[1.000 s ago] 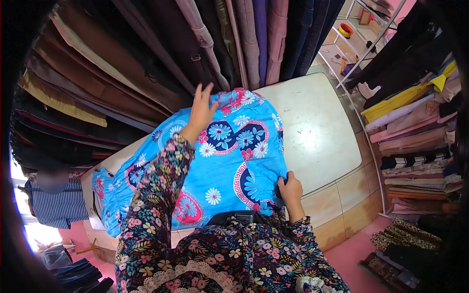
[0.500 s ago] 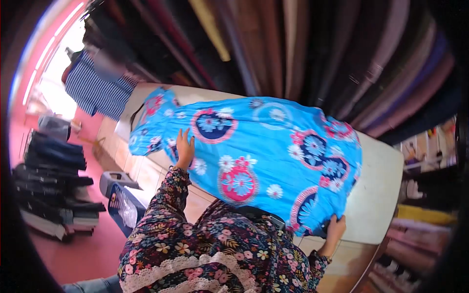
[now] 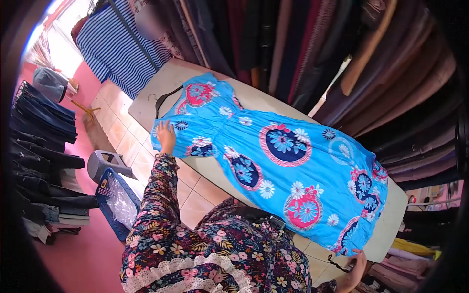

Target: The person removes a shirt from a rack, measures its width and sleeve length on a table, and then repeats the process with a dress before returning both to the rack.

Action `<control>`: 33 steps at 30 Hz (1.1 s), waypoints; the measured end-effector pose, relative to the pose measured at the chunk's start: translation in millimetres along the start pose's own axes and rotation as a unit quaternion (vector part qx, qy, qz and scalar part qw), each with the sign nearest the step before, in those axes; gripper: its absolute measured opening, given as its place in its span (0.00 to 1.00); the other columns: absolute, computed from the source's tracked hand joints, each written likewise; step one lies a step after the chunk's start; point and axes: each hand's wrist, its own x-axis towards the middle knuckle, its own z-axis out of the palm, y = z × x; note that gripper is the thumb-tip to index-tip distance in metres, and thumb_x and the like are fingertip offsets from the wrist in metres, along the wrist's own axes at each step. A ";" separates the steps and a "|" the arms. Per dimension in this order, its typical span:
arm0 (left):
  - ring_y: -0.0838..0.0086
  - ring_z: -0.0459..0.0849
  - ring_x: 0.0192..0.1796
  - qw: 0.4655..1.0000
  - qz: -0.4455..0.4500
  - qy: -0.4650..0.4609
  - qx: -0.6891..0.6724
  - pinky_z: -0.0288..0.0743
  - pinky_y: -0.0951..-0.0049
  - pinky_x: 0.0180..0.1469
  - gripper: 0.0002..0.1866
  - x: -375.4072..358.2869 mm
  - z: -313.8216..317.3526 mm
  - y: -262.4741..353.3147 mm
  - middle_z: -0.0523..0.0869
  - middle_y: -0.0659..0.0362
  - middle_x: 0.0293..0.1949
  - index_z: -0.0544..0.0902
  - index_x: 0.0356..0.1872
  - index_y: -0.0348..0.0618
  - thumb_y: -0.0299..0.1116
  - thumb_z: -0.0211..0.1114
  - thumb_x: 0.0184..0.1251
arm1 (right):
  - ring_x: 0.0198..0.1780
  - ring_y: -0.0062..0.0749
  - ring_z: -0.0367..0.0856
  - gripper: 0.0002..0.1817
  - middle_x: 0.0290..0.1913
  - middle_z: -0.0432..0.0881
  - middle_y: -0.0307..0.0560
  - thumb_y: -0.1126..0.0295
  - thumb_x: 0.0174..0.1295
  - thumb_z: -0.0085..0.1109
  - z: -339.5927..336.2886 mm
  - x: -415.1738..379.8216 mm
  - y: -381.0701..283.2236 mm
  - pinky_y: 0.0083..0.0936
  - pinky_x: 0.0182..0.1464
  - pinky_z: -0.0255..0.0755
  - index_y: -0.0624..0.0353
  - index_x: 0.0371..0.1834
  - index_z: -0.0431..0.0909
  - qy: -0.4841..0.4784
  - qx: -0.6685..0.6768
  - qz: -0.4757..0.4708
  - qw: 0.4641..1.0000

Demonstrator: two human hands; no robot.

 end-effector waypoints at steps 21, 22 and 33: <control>0.52 0.80 0.51 0.985 -0.106 -0.134 -0.011 0.73 0.61 0.54 0.25 133.1 -11.5 -58.0 0.82 0.43 0.46 0.75 0.55 0.37 0.41 0.64 0.59 | 0.30 0.19 0.74 0.12 0.29 0.79 0.41 0.69 0.66 0.46 259.3 54.5 -72.6 0.18 0.33 0.68 0.68 0.39 0.77 -0.343 0.065 0.051 0.936; 0.52 0.80 0.51 0.985 -0.105 -0.138 -0.011 0.73 0.61 0.54 0.25 137.1 -9.0 -61.6 0.82 0.43 0.46 0.75 0.55 0.37 0.41 0.64 0.59 | 0.30 0.19 0.74 0.12 0.30 0.79 0.41 0.70 0.66 0.46 269.8 51.3 -75.2 0.18 0.33 0.68 0.68 0.40 0.77 -0.350 0.043 0.054 0.934; 0.60 0.83 0.32 0.991 0.088 -0.095 -0.022 0.74 0.60 0.38 0.22 207.2 -11.6 -41.3 0.82 0.54 0.24 0.77 0.49 0.41 0.33 0.67 0.51 | 0.25 0.27 0.74 0.23 0.25 0.78 0.44 0.69 0.58 0.56 432.7 16.9 -18.8 0.25 0.28 0.65 0.49 0.59 0.73 -0.123 -0.180 -0.100 0.971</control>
